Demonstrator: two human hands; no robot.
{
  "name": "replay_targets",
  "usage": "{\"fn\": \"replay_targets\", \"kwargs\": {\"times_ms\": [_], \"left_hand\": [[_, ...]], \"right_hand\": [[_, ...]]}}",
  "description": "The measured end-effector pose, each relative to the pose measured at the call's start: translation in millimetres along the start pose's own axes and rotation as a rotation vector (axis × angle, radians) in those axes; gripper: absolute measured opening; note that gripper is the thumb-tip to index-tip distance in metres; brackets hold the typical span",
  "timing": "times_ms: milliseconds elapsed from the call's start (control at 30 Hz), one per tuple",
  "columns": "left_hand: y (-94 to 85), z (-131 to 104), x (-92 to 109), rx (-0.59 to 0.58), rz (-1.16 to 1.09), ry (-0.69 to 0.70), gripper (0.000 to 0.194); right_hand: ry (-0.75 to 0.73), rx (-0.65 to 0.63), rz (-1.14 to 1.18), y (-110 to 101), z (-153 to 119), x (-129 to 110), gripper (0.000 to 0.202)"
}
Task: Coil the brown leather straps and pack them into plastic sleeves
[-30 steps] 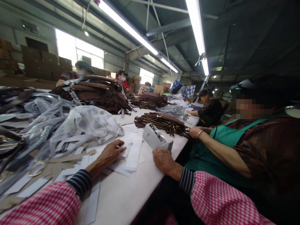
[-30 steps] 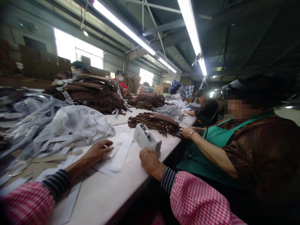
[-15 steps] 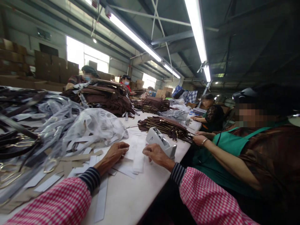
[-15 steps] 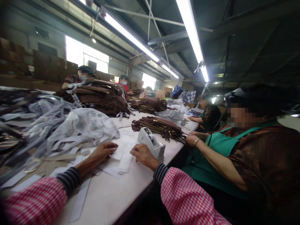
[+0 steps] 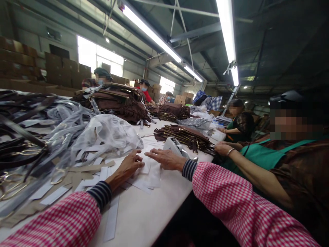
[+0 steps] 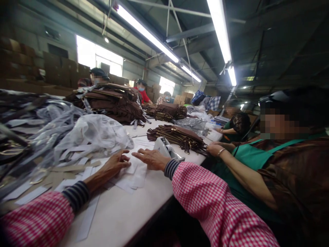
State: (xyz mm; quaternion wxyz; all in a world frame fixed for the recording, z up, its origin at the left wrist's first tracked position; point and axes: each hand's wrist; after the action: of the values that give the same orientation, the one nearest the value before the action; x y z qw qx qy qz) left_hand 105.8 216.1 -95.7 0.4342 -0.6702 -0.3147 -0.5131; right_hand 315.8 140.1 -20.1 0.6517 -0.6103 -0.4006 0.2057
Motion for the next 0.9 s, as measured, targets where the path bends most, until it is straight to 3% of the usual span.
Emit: {"fn": "replay_targets", "kwargs": {"times_ms": [200, 367, 600, 767, 900], "left_hand": [[1.0, -4.5, 2.9, -0.055, -0.069, -0.05, 0.069], [0.6, -5.2, 4.2, -0.074, -0.099, -0.092, 0.058], [1.5, -9.2, 8.7, -0.072, -0.122, -0.111, 0.059], [-0.1, -11.3, 9.4, -0.072, -0.133, -0.092, 0.052], [0.0, -9.6, 8.8, -0.043, -0.151, -0.09, 0.047]], "right_hand": [[-0.101, -0.178, 0.027, -6.7, 46.6, 16.6, 0.056], [-0.106, -0.258, 0.02, -11.2, 55.5, 23.3, 0.039], [-0.093, -0.219, 0.042, -11.8, 40.9, 23.1, 0.018], [0.009, -0.189, 0.146, -2.9, 39.5, 28.6, 0.024], [0.126, -0.083, 0.263, -4.4, 33.8, 41.3, 0.022]]}}
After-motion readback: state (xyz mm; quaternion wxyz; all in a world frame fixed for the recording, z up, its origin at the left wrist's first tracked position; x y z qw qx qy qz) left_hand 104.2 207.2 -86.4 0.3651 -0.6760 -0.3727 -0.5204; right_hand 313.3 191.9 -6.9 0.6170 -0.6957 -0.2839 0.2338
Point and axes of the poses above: each hand's wrist, its own z-axis towards the middle knuckle, its own y-axis out of the palm, x = y × z, and after that the axes turned 14 degrees about -y, right-handed
